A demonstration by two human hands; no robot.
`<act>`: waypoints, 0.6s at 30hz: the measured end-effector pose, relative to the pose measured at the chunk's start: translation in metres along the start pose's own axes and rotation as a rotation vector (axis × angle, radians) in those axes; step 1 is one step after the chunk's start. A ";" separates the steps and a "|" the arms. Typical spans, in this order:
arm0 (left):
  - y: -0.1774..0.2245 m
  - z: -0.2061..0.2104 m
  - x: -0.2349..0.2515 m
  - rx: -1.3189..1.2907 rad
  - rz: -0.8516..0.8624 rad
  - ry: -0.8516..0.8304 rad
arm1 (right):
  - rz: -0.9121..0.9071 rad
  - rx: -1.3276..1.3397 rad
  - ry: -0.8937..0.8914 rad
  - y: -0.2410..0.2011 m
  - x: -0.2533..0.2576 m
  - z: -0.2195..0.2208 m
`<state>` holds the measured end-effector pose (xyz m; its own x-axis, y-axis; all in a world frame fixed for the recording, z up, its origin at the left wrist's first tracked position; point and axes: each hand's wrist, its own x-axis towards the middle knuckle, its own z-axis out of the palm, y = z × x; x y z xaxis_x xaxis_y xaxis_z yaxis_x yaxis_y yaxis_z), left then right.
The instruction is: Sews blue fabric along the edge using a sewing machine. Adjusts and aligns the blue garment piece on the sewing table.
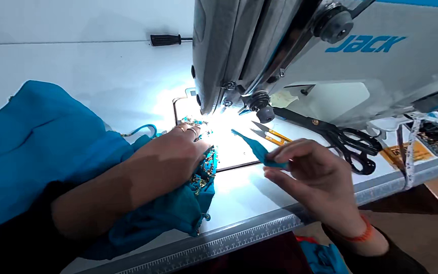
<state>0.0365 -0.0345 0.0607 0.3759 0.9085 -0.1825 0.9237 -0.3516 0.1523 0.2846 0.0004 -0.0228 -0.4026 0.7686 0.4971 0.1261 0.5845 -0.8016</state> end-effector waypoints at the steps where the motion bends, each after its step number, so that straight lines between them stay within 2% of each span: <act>1: -0.034 0.035 0.016 0.045 0.196 0.222 | 0.014 0.025 -0.018 0.007 0.005 0.005; 2: -0.053 0.052 0.028 0.041 0.288 0.312 | 0.026 0.035 -0.036 0.012 0.009 0.009; 3: -0.056 0.050 0.031 0.047 0.281 0.258 | 0.033 0.042 -0.054 0.017 0.013 0.010; 4: -0.047 0.033 0.028 0.067 0.208 0.086 | 0.042 0.047 -0.068 0.020 0.017 0.011; 5: -0.034 0.010 0.026 0.068 0.100 -0.161 | 0.046 0.048 -0.081 0.021 0.020 0.011; 6: -0.047 0.034 0.027 0.052 0.202 0.105 | 0.039 0.039 -0.097 0.022 0.022 0.011; 7: -0.057 0.052 0.032 0.031 0.282 0.289 | 0.040 0.044 -0.113 0.023 0.025 0.011; 8: -0.062 0.059 0.035 0.026 0.319 0.345 | 0.057 0.062 -0.132 0.023 0.026 0.010; 13: -0.059 0.057 0.036 -0.008 0.280 0.348 | 0.222 0.262 -0.229 0.028 0.036 0.004; 14: -0.055 0.050 0.034 0.012 0.250 0.292 | 0.263 0.337 -0.238 0.030 0.039 0.005; 16: -0.036 0.016 0.027 0.042 0.113 -0.065 | 0.337 0.500 -0.248 0.031 0.045 0.010; 17: -0.046 0.036 0.029 0.059 0.189 0.139 | 0.371 0.532 -0.256 0.031 0.049 0.012; 18: -0.050 0.047 0.030 0.047 0.226 0.263 | 0.396 0.510 -0.266 0.030 0.051 0.014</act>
<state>0.0050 -0.0005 0.0023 0.5449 0.8315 0.1081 0.8239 -0.5549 0.1148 0.2551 0.0538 -0.0261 -0.6307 0.7709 0.0894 -0.1064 0.0282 -0.9939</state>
